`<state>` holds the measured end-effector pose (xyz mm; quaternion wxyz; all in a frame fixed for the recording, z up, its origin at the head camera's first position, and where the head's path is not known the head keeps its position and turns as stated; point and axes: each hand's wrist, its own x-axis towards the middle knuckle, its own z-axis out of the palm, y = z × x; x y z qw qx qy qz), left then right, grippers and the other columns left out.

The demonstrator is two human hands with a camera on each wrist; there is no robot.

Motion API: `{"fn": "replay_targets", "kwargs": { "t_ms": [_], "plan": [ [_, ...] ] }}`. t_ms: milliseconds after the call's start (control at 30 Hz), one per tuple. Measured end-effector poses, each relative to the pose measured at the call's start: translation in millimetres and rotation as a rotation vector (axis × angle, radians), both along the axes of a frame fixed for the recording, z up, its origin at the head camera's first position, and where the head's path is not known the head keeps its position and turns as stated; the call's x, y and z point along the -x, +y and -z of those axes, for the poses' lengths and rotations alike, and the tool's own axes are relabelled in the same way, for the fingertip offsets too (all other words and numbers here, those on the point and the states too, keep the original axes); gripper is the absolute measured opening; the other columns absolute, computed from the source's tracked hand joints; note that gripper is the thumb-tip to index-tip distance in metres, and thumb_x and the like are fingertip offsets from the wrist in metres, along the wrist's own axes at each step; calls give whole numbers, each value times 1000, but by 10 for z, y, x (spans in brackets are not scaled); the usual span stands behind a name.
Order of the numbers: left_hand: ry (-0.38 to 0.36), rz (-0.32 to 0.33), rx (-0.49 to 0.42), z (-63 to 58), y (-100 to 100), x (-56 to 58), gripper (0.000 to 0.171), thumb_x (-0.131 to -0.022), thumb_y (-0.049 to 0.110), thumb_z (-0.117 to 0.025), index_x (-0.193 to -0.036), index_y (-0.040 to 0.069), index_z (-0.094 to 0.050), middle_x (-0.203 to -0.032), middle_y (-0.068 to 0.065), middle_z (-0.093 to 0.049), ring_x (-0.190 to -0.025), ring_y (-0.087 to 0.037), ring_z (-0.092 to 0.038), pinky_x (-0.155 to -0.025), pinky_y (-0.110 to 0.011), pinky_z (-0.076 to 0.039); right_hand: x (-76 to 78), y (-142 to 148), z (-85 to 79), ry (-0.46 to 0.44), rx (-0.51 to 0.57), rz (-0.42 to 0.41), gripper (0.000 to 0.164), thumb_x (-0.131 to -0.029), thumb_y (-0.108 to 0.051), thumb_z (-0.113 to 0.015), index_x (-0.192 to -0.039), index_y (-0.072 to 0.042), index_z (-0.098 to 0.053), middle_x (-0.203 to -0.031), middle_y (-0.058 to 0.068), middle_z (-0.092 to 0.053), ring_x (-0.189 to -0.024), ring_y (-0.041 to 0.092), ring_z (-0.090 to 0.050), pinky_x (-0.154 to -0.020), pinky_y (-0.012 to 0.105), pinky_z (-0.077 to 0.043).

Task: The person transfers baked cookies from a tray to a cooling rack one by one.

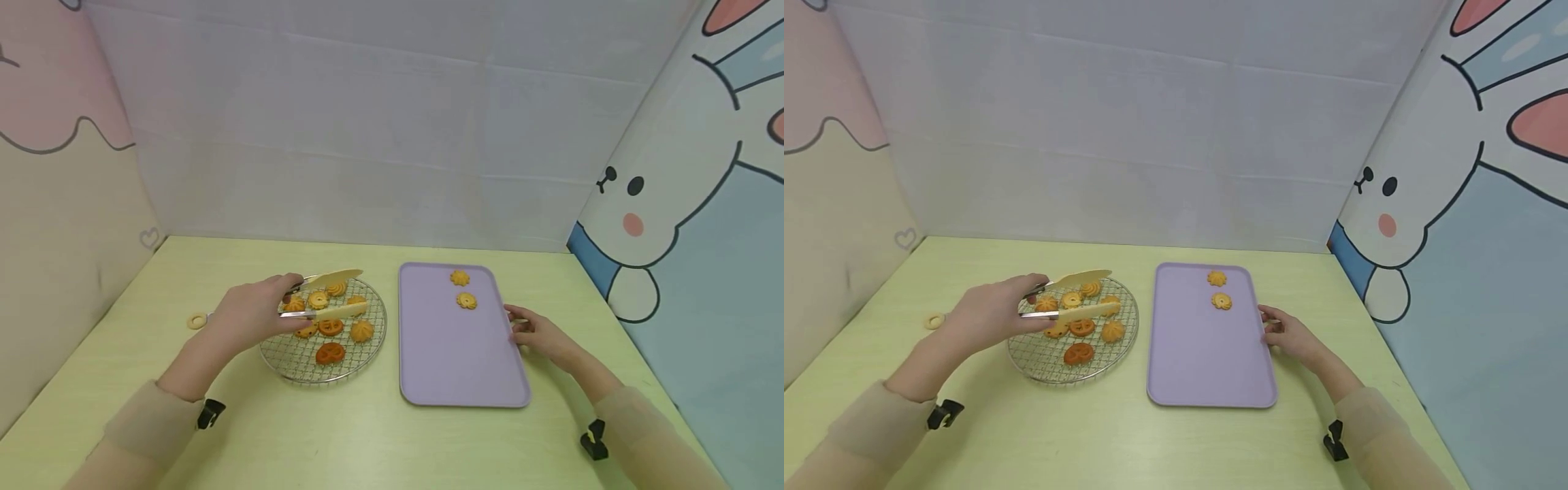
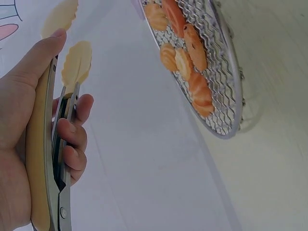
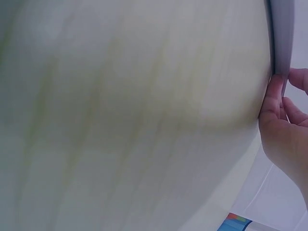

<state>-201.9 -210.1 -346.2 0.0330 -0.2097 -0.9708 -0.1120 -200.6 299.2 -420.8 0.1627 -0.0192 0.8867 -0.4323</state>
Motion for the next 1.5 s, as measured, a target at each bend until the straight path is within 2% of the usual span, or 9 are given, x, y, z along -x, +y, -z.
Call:
{"fn": "replay_targets", "kwargs": {
  "t_ms": [133, 400, 633, 733, 933, 1133, 1500],
  "plan": [
    [10, 15, -10, -29, 114, 56, 77, -74, 66, -65, -131, 16, -50, -105, 2, -65, -79, -15, -63, -61, -34, -46, 0, -7, -8, -5, -1, 1, 64, -92, -12, -59, -147, -2, -27, -134, 22, -40, -107, 28, -47, -77, 26, -43],
    [31, 51, -35, -97, 332, 168, 70, -76, 59, -69, -129, 17, -51, -99, 4, -64, -77, -13, -61, -60, -32, -47, 12, -15, -18, -8, -3, 5, 64, -92, -12, -59, -147, -3, -28, -134, 22, -40, -107, 27, -47, -77, 26, -43],
    [25, 92, -19, -131, 549, 254, 75, -76, 66, -64, -130, 17, -50, -101, 3, -65, -80, -14, -61, -61, -31, -47, 19, 11, 5, -4, 6, -1, 64, -91, -11, -59, -146, -2, -28, -133, 22, -40, -105, 26, -47, -77, 24, -44],
    [16, 105, -8, -106, 637, 297, 77, -75, 68, -62, -132, 17, -49, -103, 2, -65, -80, -13, -60, -62, -31, -47, 23, 19, 13, -1, 11, -2, 64, -91, -10, -59, -146, -2, -28, -133, 22, -40, -105, 26, -47, -77, 23, -44],
    [6, 140, -41, -51, 821, 368, 70, -76, 63, -66, -127, 18, -51, -93, 5, -63, -75, -10, -56, -60, -29, -44, 34, 20, 11, -4, 10, -6, 64, -91, -11, -60, -147, -2, -28, -133, 22, -40, -106, 27, -47, -78, 23, -44],
    [-40, 165, -56, -43, 1050, 414, 70, -76, 61, -67, -129, 18, -50, -98, 5, -64, -83, -9, -58, -63, -29, -45, 26, 20, -3, -5, 7, -3, 64, -91, -10, -60, -146, -2, -28, -133, 22, -40, -107, 27, -47, -78, 23, -44],
    [-69, 194, -33, 57, 1414, 550, 68, -75, 64, -67, -125, 21, -52, -93, 11, -60, -80, -6, -55, -64, -29, -44, 11, 28, 11, 5, 11, -12, 64, -91, -10, -60, -147, -2, -28, -133, 23, -39, -107, 27, -46, -78, 22, -44]
  ]
}}
